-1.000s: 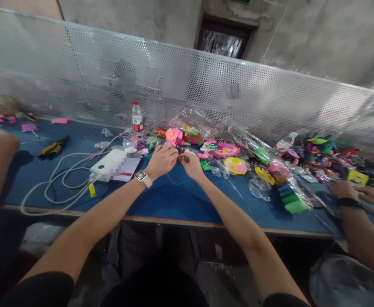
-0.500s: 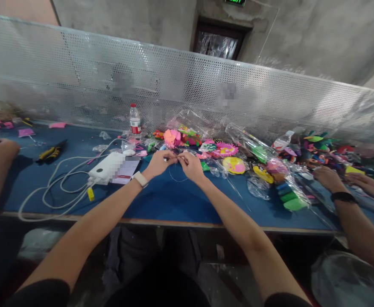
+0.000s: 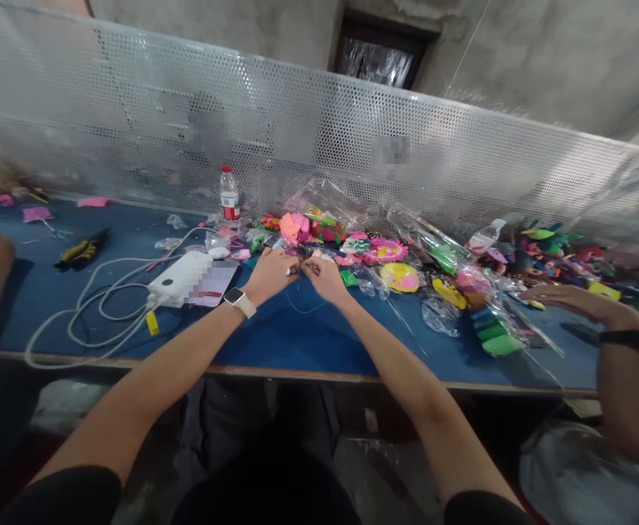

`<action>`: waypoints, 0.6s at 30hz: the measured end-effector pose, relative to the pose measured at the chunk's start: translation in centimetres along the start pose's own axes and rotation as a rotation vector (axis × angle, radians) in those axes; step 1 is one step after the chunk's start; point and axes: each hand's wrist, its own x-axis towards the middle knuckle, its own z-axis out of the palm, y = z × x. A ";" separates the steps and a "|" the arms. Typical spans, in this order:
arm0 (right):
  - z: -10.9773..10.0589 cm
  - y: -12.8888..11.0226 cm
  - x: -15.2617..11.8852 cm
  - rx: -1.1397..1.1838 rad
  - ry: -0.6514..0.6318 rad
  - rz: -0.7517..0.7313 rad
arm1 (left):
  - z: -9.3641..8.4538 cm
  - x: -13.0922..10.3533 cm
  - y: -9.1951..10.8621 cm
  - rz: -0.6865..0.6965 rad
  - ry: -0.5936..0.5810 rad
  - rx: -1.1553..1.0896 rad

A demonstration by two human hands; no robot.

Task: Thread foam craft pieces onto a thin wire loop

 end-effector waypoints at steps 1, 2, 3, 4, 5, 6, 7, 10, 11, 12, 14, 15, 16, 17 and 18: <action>0.0 0.0 -0.1 -0.023 0.009 -0.015 | 0.0 0.0 0.0 0.005 0.006 0.005; 0.0 -0.1 -0.2 -0.046 0.016 -0.036 | -0.1 0.0 0.0 0.005 0.016 -0.004; -0.1 -0.2 -0.3 -0.066 0.020 -0.062 | -0.2 0.0 0.0 -0.004 0.029 -0.034; -0.1 -0.3 -0.4 -0.084 0.021 -0.089 | -0.3 0.1 0.0 -0.023 0.043 -0.089; -0.2 -0.4 -0.5 -0.098 0.020 -0.112 | -0.3 0.1 -0.1 -0.051 0.056 -0.167; -0.3 -0.5 -0.6 -0.108 0.023 -0.132 | -0.4 0.2 -0.2 -0.087 0.065 -0.261; -0.3 -0.6 -0.6 -0.115 0.031 -0.153 | -0.4 0.3 -0.3 -0.125 0.070 -0.365; -0.1 -0.9 -0.8 -0.131 0.071 -0.222 | -0.1 0.6 -0.7 -0.242 0.044 -0.653; 0.0 -0.9 -0.9 -0.137 0.080 -0.242 | 0.1 0.7 -0.8 -0.271 0.024 -0.712; 0.1 -0.9 -0.9 -0.145 0.081 -0.255 | 0.1 0.8 -0.8 -0.287 0.001 -0.738; 0.3 -0.8 -0.8 -0.158 0.082 -0.249 | -0.3 1.0 -0.5 -0.279 0.029 -0.672; 0.3 -0.7 -0.8 -0.159 0.086 -0.236 | -1.0 1.0 -0.2 -0.249 0.090 -0.598; 0.3 -0.7 -0.7 -0.157 0.093 -0.220 | -2.0 0.9 0.2 -0.223 0.201 -0.509; 0.2 -0.6 -0.7 -0.152 0.101 -0.204 | -3.2 0.7 0.7 -0.179 0.326 -0.434; 0.1 -0.6 -0.6 -0.147 0.106 -0.190 | -4.7 0.4 1.2 -0.152 0.411 -0.408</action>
